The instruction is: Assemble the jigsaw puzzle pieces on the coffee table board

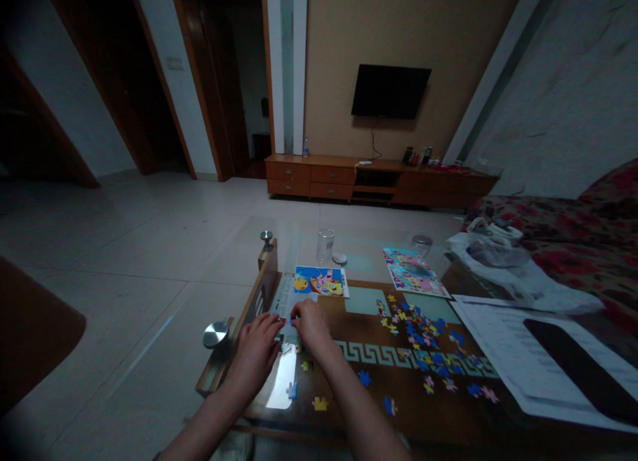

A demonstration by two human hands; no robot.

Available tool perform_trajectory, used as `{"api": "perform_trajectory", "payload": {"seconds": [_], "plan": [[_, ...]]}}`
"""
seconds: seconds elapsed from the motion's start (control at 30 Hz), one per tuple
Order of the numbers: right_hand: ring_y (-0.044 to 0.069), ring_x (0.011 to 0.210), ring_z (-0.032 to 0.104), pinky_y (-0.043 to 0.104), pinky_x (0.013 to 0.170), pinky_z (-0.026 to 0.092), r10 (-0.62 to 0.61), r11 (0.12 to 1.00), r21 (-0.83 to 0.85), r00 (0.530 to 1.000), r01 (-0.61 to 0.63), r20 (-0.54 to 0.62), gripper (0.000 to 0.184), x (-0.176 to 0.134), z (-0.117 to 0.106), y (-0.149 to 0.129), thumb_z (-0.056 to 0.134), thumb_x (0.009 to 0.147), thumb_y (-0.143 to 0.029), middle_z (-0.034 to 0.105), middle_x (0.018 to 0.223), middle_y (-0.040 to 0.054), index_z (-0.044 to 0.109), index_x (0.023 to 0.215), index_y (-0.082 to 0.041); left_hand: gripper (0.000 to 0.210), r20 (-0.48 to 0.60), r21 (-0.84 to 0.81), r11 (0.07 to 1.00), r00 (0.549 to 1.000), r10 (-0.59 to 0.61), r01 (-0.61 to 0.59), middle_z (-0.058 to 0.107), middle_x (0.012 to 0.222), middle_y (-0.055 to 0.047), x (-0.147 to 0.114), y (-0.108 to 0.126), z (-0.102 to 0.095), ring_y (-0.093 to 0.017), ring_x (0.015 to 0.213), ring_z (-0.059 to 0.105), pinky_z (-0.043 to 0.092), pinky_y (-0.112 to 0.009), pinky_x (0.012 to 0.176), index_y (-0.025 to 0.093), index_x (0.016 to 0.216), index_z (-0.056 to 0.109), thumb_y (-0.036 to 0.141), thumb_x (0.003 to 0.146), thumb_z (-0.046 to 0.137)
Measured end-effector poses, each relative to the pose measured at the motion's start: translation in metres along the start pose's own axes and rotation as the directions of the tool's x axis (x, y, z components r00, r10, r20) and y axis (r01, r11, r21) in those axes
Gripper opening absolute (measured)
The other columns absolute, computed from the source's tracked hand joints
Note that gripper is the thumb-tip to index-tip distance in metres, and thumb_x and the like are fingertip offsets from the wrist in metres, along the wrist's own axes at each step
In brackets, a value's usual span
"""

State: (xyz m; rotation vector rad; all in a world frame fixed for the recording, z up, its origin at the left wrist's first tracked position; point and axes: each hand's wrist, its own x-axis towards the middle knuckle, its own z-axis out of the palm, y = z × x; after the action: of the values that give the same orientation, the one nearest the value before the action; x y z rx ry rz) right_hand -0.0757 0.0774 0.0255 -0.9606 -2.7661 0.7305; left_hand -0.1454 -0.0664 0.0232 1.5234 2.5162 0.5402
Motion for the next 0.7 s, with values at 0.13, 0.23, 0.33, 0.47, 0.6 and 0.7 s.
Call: {"api": "perform_trajectory", "payload": {"seconds": [0.13, 0.23, 0.33, 0.47, 0.6, 0.7], "plan": [[0.020, 0.093, 0.062, 0.025, 0.079, 0.041, 0.006, 1.000, -0.020, 1.000, -0.006, -0.004, 0.014, -0.0002, -0.0008, -0.0005, 0.066, 0.078, -0.014, 0.069, 0.098, 0.0084, 0.073, 0.089, -0.017, 0.038, 0.004, -0.034, 0.999, 1.000, -0.003, 0.004, 0.056, 0.135, -0.005, -0.0005, 0.0035, -0.0049, -0.023, 0.132, 0.037, 0.028, -0.040, 0.107, 0.019, 0.113, 0.061, 0.007, 0.083, 0.042], [0.020, 0.093, 0.062, 0.025, 0.078, 0.040, 0.008, 1.000, -0.030, 1.000, -0.008, -0.006, 0.013, 0.0003, 0.0000, 0.0005, 0.065, 0.078, -0.015, 0.070, 0.097, 0.0081, 0.073, 0.088, -0.017, 0.038, -0.017, -0.055, 0.998, 1.000, -0.017, 0.016, 0.059, 0.129, -0.005, -0.0006, 0.0043, -0.0066, -0.022, 0.129, 0.040, 0.029, -0.039, 0.104, 0.019, 0.112, 0.059, 0.005, 0.081, 0.042], [0.020, 0.092, 0.062, 0.025, 0.077, 0.040, 0.005, 1.000, -0.016, 1.000, -0.006, -0.014, 0.015, 0.0015, 0.0002, 0.0023, 0.062, 0.080, -0.014, 0.070, 0.098, 0.0086, 0.073, 0.090, -0.017, 0.035, -0.044, -0.063, 0.998, 0.999, -0.025, 0.022, 0.062, 0.122, -0.005, -0.0006, 0.0032, -0.0068, -0.023, 0.123, 0.044, 0.031, -0.038, 0.100, 0.020, 0.108, 0.059, 0.006, 0.082, 0.040], [0.020, 0.093, 0.063, 0.025, 0.079, 0.040, 0.007, 1.000, 0.002, 1.000, -0.007, -0.030, 0.020, 0.0024, -0.0039, 0.0047, 0.056, 0.081, -0.011, 0.071, 0.097, 0.0094, 0.073, 0.091, -0.015, 0.030, -0.100, -0.066, 0.997, 0.995, -0.031, 0.025, 0.064, 0.112, -0.004, -0.0006, 0.0009, -0.0071, -0.024, 0.117, 0.047, 0.033, -0.038, 0.096, 0.020, 0.100, 0.060, 0.005, 0.082, 0.041], [0.020, 0.092, 0.063, 0.026, 0.077, 0.040, 0.030, 0.999, -0.015, 0.999, -0.031, -0.022, 0.020, 0.0026, -0.0079, 0.0075, 0.057, 0.080, -0.011, 0.072, 0.096, 0.0088, 0.073, 0.090, -0.016, 0.029, -0.122, -0.067, 0.997, 0.992, -0.045, 0.037, 0.065, 0.107, -0.004, -0.0015, 0.0008, -0.0090, -0.024, 0.114, 0.048, 0.033, -0.038, 0.094, 0.021, 0.097, 0.061, 0.005, 0.082, 0.042], [0.021, 0.092, 0.064, 0.026, 0.075, 0.040, 0.039, 0.999, -0.033, 0.999, -0.040, -0.017, 0.019, 0.0024, -0.0082, 0.0090, 0.058, 0.079, -0.012, 0.073, 0.096, 0.0085, 0.073, 0.090, -0.016, 0.027, -0.120, -0.056, 0.998, 0.992, -0.043, 0.036, 0.065, 0.109, -0.004, -0.0022, 0.0014, -0.0097, -0.025, 0.113, 0.048, 0.033, -0.039, 0.094, 0.020, 0.097, 0.061, 0.006, 0.083, 0.042]]}}
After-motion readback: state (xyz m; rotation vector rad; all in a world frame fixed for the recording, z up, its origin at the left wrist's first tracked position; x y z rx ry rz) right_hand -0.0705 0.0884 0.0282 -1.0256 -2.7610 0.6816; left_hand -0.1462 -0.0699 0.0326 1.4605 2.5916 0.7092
